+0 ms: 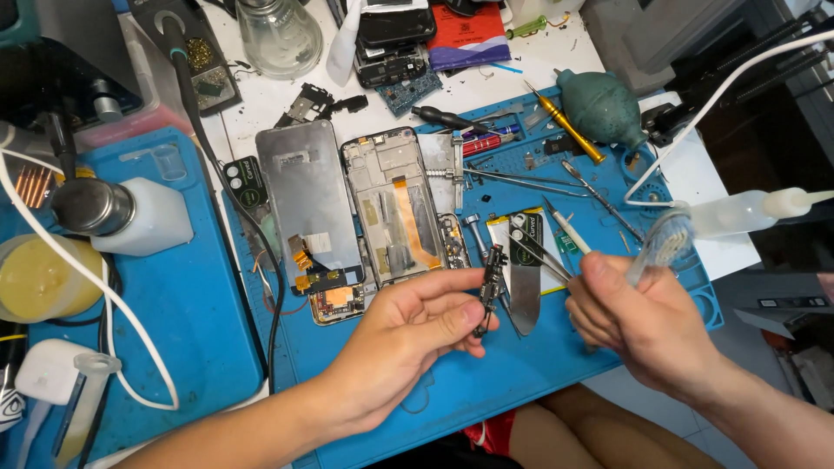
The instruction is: Cleaning a small electronic component from a mobile phone using a brush and tweezers on a repair bench.
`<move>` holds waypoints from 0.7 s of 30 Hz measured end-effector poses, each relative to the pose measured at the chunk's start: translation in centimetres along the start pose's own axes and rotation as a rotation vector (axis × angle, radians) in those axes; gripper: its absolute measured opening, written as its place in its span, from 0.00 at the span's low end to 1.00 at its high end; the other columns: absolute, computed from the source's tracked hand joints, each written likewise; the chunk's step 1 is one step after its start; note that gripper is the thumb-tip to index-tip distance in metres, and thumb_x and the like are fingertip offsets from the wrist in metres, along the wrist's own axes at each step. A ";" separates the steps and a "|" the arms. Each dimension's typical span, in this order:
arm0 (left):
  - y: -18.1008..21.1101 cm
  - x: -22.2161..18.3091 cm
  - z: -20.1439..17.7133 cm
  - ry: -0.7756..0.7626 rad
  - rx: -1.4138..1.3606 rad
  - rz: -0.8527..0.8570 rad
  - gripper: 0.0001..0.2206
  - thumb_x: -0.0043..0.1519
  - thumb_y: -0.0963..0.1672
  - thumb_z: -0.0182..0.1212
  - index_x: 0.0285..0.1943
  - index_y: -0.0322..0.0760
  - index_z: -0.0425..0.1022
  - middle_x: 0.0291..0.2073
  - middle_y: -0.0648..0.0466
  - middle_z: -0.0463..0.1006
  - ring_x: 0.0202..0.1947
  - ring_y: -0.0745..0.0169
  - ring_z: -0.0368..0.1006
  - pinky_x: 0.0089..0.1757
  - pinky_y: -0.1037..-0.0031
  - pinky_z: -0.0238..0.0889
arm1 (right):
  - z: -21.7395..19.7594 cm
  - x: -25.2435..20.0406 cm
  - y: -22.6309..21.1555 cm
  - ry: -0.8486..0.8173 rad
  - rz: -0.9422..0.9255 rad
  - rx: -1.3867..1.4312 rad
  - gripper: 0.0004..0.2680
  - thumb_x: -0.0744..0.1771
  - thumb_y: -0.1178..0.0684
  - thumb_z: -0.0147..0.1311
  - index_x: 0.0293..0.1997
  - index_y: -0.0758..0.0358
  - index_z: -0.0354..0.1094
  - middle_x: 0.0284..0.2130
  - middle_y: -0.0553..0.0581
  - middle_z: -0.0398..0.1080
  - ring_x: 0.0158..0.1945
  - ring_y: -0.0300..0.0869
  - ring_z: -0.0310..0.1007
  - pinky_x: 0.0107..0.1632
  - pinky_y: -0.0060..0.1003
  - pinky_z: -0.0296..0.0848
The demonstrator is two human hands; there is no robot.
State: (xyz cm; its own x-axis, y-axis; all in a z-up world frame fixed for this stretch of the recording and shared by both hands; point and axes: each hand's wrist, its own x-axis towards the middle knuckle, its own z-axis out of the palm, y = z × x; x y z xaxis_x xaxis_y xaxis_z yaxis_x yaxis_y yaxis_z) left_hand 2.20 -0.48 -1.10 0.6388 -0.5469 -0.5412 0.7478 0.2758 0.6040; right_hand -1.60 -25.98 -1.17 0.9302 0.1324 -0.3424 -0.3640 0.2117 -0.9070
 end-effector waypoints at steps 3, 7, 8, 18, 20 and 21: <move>-0.3 0.6 -0.5 -0.056 0.007 0.049 0.29 0.59 0.40 0.65 0.72 0.24 0.68 0.40 0.40 0.83 0.37 0.56 0.79 0.41 0.70 0.77 | 0.1 0.3 -1.4 -0.035 -0.081 -0.016 0.19 0.73 0.42 0.43 0.21 0.58 0.52 0.14 0.51 0.49 0.17 0.38 0.45 0.22 0.34 0.47; -0.6 1.0 -1.3 -0.086 0.061 0.149 0.12 0.62 0.39 0.62 0.52 0.26 0.70 0.44 0.40 0.81 0.38 0.48 0.82 0.46 0.67 0.79 | 1.7 0.1 -4.8 0.140 0.134 0.003 0.11 0.70 0.59 0.42 0.58 0.71 0.67 0.33 0.64 0.62 0.32 0.53 0.62 0.38 0.46 0.63; -0.8 1.2 -1.7 -0.115 0.138 0.219 0.05 0.63 0.39 0.63 0.36 0.32 0.71 0.44 0.43 0.81 0.39 0.49 0.83 0.46 0.68 0.80 | 2.7 0.2 -6.1 0.262 0.263 -0.130 0.18 0.68 0.65 0.44 0.66 0.73 0.69 0.40 0.67 0.65 0.38 0.58 0.67 0.44 0.47 0.68; -2.1 1.9 -4.7 -0.226 0.160 0.444 0.06 0.65 0.38 0.59 0.46 0.22 0.73 0.54 0.37 0.77 0.40 0.40 0.83 0.44 0.59 0.84 | 5.8 2.1 -7.7 -0.064 0.008 -0.701 0.25 0.67 0.60 0.47 0.77 0.51 0.62 0.35 0.57 0.81 0.29 0.39 0.64 0.30 0.35 0.68; -1.8 2.1 -4.9 -0.238 0.138 0.454 0.12 0.65 0.36 0.57 0.56 0.19 0.73 0.59 0.37 0.74 0.35 0.40 0.81 0.35 0.59 0.84 | 6.3 2.4 -6.7 -0.057 0.038 -0.830 0.19 0.70 0.49 0.45 0.71 0.49 0.70 0.32 0.49 0.81 0.28 0.36 0.63 0.30 0.32 0.59; -1.7 2.0 -5.2 -0.242 0.144 0.448 0.12 0.65 0.36 0.57 0.56 0.19 0.73 0.59 0.37 0.74 0.35 0.40 0.81 0.35 0.59 0.84 | 6.3 1.9 -6.1 -0.052 0.037 -0.823 0.19 0.70 0.49 0.45 0.71 0.49 0.70 0.32 0.49 0.81 0.28 0.36 0.63 0.30 0.32 0.59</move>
State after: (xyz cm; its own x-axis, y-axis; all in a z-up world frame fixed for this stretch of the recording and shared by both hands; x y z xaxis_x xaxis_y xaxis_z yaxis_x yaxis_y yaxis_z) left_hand 3.18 2.05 -6.26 0.8175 -0.5715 -0.0713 0.3673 0.4220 0.8289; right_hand 2.07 -20.93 5.28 0.9075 0.1738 -0.3824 -0.2246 -0.5685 -0.7914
